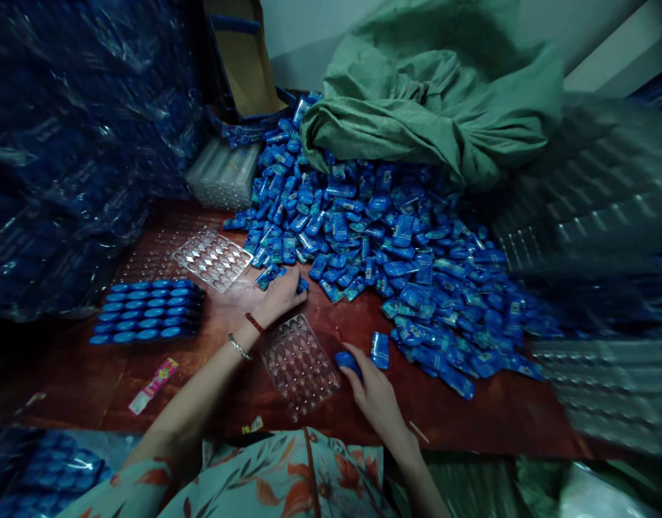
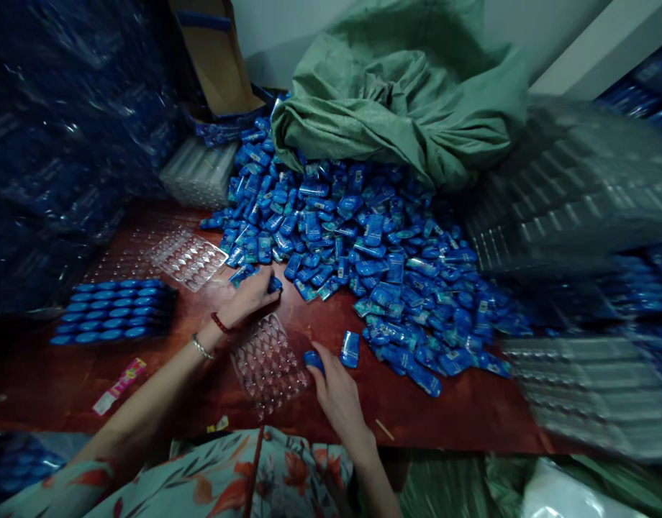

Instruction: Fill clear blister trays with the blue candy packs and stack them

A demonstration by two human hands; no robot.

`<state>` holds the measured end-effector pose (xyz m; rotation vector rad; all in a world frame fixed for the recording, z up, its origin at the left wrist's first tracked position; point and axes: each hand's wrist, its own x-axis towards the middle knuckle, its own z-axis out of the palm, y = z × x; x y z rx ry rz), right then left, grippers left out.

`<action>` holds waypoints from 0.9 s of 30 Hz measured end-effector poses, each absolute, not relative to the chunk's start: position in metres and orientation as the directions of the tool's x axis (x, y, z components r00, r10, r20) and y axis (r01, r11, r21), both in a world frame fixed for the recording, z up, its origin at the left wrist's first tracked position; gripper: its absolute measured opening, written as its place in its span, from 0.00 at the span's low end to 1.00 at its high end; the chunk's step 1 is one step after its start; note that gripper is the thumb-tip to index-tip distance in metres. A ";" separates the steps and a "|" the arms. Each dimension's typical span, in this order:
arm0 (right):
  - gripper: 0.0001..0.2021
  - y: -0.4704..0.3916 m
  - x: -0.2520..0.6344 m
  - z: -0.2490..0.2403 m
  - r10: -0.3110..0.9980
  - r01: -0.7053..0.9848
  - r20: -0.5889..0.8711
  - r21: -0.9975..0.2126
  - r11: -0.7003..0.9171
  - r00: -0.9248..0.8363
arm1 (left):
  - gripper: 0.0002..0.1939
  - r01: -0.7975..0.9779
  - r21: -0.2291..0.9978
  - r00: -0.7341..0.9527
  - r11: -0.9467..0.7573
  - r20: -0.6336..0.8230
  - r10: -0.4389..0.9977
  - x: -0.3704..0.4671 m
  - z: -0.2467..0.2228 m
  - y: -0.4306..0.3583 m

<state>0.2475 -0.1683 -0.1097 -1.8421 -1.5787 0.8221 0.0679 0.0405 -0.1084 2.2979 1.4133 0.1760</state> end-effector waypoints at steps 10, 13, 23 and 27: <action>0.13 -0.178 0.234 -0.117 0.974 0.540 -0.211 -0.812 -0.220 0.080 | 0.20 0.531 0.783 0.543 -0.323 -0.022 0.839 0.002 -0.118 -0.019; 0.13 -0.152 0.254 -0.125 0.970 0.442 -0.167 -0.867 -0.229 0.175 | 0.16 0.544 0.831 0.343 -0.118 -0.091 0.935 -0.015 -0.123 -0.038; 0.19 -0.117 0.253 -0.124 0.906 -0.046 -0.346 -0.937 -0.346 0.244 | 0.18 0.013 0.972 0.034 0.234 -0.234 0.972 0.022 -0.106 -0.056; 0.27 -0.116 0.259 -0.116 0.898 -0.026 -0.336 -0.939 -0.343 0.285 | 0.18 0.143 0.984 0.136 0.106 -0.125 0.983 0.040 -0.108 -0.039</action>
